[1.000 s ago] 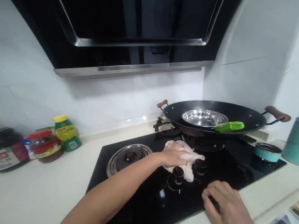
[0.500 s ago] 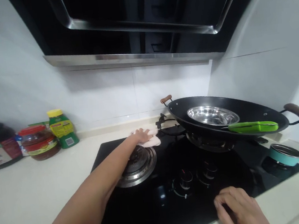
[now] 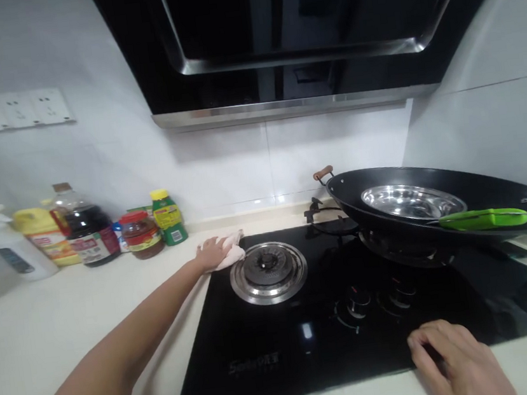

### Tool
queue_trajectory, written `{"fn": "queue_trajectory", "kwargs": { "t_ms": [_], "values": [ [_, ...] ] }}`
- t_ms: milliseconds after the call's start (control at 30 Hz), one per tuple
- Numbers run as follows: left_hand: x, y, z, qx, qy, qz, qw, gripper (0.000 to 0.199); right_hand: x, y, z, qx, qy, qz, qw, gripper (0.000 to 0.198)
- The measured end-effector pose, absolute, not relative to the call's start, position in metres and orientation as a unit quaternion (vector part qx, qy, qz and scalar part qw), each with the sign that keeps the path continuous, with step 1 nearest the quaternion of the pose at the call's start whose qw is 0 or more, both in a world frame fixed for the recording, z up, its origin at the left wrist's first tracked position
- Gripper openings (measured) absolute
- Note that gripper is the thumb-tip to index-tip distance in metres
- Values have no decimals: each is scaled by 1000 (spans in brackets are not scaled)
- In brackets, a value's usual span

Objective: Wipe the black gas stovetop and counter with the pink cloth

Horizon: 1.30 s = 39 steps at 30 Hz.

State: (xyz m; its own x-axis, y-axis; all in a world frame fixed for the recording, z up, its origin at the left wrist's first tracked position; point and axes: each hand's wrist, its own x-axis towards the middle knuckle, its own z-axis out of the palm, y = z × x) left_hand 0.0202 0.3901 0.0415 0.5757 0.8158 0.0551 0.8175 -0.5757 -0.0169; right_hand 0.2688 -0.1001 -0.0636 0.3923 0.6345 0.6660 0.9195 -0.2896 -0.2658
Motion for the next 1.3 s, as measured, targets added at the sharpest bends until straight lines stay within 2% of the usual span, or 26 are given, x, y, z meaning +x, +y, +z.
{"fn": "queue_trajectory", "kwargs": {
  "t_ms": [400,633,900,1033,1100,1167,1300],
  "values": [
    [-47,264,26,-914,-403,-42,10,60,249,-96,-46,-776,-507,-245,283,29],
    [-73,178,27,-942,-331,-53,5,62,242,-96,-43,-781,-500,-231,296,28],
    [-36,71,26,-981,-156,-36,-112,80,229,-94,-28,-741,-495,-248,379,31],
    [6,57,27,-969,-132,-78,-192,84,179,-81,-7,-687,-569,-173,417,34],
    [16,60,29,-949,-120,-120,-267,83,151,-73,0,-686,-605,-105,389,42],
    [11,72,31,-927,-110,-165,-318,73,129,-66,3,-717,-610,-35,336,53],
    [-30,121,36,-901,-137,-250,-328,47,103,-51,2,-781,-596,23,185,67]
  ]
}}
